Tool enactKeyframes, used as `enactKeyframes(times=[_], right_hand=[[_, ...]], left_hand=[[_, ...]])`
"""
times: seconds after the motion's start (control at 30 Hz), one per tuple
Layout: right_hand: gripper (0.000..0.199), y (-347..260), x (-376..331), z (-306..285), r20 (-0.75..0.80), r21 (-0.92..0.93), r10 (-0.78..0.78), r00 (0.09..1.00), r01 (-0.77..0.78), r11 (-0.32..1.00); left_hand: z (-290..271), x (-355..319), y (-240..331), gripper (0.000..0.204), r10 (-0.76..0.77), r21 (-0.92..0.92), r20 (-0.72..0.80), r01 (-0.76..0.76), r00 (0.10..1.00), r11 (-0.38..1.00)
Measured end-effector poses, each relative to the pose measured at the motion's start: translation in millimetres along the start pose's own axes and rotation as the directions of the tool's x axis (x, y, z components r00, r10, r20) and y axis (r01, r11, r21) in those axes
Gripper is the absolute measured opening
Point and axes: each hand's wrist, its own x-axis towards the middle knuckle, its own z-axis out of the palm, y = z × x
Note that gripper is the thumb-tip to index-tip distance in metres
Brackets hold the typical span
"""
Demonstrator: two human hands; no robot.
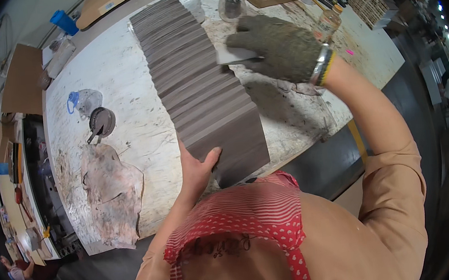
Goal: The person cleans a stack of wooden slats by hand using a cloth and a block, wiping the edges and surfaces of the stack and applying a liquid from a bottle.
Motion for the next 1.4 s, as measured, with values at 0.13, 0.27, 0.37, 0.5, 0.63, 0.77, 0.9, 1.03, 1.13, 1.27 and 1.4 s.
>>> enactKeyframes(times=[0.13,0.27,0.37,0.5,0.63,0.77,0.9,1.03,1.13,1.27,1.4], right_hand=[[0.029,-48,63,33,-0.023,0.139,-0.107,0.994,0.109,0.984],[0.025,-41,82,57,0.079,0.128,-0.166,0.983,0.155,0.98],[0.024,17,77,49,0.168,0.006,-0.107,0.98,0.107,0.994],[0.033,-7,90,29,0.125,0.03,-0.058,0.99,0.054,0.998],[0.032,-31,106,56,-0.042,0.05,-0.302,0.952,0.304,0.951],[0.027,25,87,37,0.283,-0.043,-0.07,0.957,0.085,0.995],[0.027,12,83,18,0.184,-0.089,-0.028,0.983,0.045,0.995],[0.029,-14,78,35,0.227,0.087,-0.201,0.953,0.186,0.979],[0.028,35,55,27,0.235,-0.102,0.001,0.972,0.024,0.994],[0.023,11,73,27,0.064,-0.051,-0.09,0.994,0.093,0.994],[0.017,-37,118,62,-0.098,0.021,-0.364,0.926,0.368,0.93]], left_hand=[[-3,-1,-8,0.1,0.021,0.061,-0.011,-0.02,1.0,0.998],[-4,3,6,0.099,0.038,-0.053,0.032,-0.036,0.999,0.998],[-6,1,5,0.099,0.101,0.013,0.013,-0.101,0.995,0.995],[0,1,-11,0.1,0.08,0.013,-0.027,-0.079,0.996,0.997],[1,5,-13,0.101,0.092,0.025,-0.001,-0.092,0.996,0.995],[-3,3,-3,0.101,0.128,0.052,-0.022,-0.127,0.992,0.991],[1,4,-13,0.101,0.104,0.086,-0.03,-0.102,0.994,0.991],[-3,4,-17,0.101,0.118,0.07,-0.035,-0.116,0.992,0.991],[-2,6,-17,0.102,0.098,0.014,-0.017,-0.097,0.995,0.995],[0,4,-21,0.101,0.082,0.052,-0.032,-0.08,0.996,0.995],[0,4,-19,0.101,0.1,0.069,-0.029,-0.098,0.995,0.993]])
